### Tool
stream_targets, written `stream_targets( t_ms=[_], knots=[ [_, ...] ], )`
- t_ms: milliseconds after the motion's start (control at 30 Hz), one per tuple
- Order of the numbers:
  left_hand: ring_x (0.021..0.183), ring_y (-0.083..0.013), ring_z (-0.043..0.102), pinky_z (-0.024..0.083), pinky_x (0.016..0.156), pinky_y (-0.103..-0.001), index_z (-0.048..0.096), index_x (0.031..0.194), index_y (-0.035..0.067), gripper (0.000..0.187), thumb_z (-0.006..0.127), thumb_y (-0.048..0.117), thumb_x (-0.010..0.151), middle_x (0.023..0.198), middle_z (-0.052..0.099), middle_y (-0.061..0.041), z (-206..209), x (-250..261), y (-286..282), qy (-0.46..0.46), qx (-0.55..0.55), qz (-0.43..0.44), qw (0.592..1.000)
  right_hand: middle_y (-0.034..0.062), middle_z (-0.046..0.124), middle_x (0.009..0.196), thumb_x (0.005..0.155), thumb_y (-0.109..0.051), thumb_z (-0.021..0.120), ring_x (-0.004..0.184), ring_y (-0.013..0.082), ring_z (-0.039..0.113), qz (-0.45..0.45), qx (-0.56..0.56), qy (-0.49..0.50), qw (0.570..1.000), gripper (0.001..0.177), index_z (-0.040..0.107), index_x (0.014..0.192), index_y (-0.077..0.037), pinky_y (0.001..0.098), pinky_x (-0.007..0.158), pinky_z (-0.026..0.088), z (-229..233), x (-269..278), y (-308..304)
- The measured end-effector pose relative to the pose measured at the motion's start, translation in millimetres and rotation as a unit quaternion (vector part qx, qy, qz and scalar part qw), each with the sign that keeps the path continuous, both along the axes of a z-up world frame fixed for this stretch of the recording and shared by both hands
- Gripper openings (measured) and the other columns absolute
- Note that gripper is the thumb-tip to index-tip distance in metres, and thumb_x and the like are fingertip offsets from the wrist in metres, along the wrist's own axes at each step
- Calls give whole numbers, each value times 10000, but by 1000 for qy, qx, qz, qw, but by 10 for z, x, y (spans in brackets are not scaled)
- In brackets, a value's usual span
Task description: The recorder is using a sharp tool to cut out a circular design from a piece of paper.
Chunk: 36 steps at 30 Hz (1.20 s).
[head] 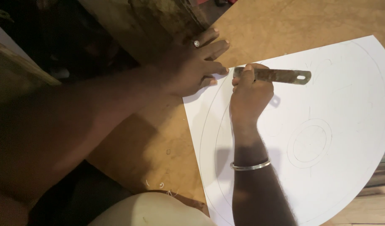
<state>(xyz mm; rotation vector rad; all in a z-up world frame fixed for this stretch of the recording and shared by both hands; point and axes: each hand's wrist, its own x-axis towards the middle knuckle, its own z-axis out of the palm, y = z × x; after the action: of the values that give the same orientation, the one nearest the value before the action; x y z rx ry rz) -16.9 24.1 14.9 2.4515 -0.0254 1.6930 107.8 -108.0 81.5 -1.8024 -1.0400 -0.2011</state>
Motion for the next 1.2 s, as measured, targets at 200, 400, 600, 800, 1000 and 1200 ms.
stream_targets(
  t_ms=[200,400,600,800,1000,1200],
  knots=[
    [1231,-268,525,469,929,-527,798,1029,173,130,821,250,927,1233,597,-35,58,-30,-29,-48,-12,-26,998,69,672,673,1004,-155,566,550,117,638,-16,-11,-2,1000,201,651,1007,27,273,491,481,17,39,33],
    [1057,-234,530,470,836,-458,813,944,151,105,801,225,871,979,531,-6,158,-141,-77,-23,-35,-26,999,74,688,677,1013,-145,565,578,135,672,-26,-34,-55,998,201,648,1005,37,280,550,514,-7,95,35],
    [1078,-249,529,487,864,-447,820,995,147,131,806,227,892,1038,573,-12,88,-75,-61,-23,-45,-47,998,78,670,694,1000,-129,556,553,134,647,-9,-20,5,1000,188,636,1000,41,289,499,496,24,66,54],
    [1150,-260,560,490,926,-479,837,1000,167,128,831,229,888,1106,622,-20,60,-29,-50,-4,-61,-29,998,70,653,708,1008,-119,535,550,123,635,3,-35,9,999,191,634,1010,44,278,477,481,33,73,47],
    [1221,-284,555,492,950,-495,834,1014,173,136,831,237,893,1220,641,-32,22,32,-48,-10,-67,-35,997,70,655,718,1007,-118,549,557,124,636,21,-17,28,999,192,629,1014,56,282,485,480,0,101,41],
    [1242,-298,549,487,978,-531,838,963,195,113,855,234,858,1248,653,-31,-4,89,-23,5,-62,-5,998,67,652,677,1000,-126,545,538,125,616,16,-30,27,999,202,656,1021,41,279,487,459,38,40,38]
  ],
)
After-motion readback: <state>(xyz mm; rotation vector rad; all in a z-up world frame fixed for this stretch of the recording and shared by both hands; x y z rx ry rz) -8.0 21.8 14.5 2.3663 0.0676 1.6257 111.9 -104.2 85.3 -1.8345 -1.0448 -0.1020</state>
